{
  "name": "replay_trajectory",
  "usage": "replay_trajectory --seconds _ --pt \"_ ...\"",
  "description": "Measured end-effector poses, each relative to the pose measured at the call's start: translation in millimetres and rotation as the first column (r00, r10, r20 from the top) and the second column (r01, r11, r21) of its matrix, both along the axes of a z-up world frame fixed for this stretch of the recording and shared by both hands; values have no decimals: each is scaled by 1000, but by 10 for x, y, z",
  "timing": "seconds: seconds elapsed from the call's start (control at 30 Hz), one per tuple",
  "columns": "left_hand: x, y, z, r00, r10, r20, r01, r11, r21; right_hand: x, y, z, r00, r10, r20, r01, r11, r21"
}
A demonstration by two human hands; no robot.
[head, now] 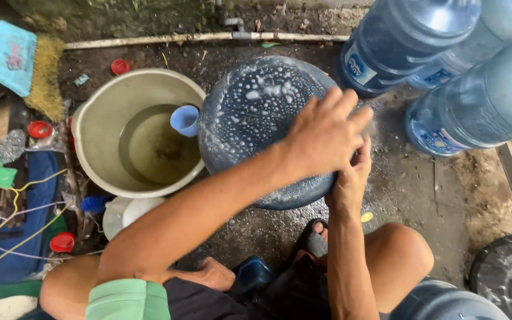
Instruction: Manually scrubbing a large plastic water jug with soap and a brush before rinsing and filling it with a hose.
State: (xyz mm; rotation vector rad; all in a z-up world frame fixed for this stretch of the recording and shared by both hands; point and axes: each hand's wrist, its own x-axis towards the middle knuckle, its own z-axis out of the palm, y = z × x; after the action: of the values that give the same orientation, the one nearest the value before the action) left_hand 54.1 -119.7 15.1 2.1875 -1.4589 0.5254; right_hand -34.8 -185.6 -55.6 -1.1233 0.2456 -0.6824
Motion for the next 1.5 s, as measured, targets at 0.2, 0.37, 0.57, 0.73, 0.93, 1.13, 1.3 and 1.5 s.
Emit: replay_trajectory --seconds 0.2,0.37,0.57,0.73,0.93,1.13,1.3,1.5 --pt "1153 671 -37 915 396 76 -380 909 -170 28 132 269 997 43 -62 -43 999 -7" --pt "313 790 137 963 98 252 -104 994 13 57 63 253 998 34 -45 -31 998 52" --pt "1088 1105 7 924 337 183 -316 939 -134 -20 120 267 999 35 -41 -33 998 44" --pt "141 1056 172 978 30 204 -6 994 -113 36 96 271 998 -5 -66 7 999 37" --pt "701 1317 64 912 191 364 -128 973 -192 -7 151 260 999 16 -52 -15 1000 17" --pt "-409 1219 334 996 30 -86 -31 999 -15 71 97 246 997 -32 -68 31 999 -11" --pt "-40 1246 319 999 -22 -36 19 996 -85 4 72 260 999 4 -37 -3 999 34" --pt "-464 1283 336 984 165 69 -160 984 -81 121 63 261 999 -42 -28 44 998 51"
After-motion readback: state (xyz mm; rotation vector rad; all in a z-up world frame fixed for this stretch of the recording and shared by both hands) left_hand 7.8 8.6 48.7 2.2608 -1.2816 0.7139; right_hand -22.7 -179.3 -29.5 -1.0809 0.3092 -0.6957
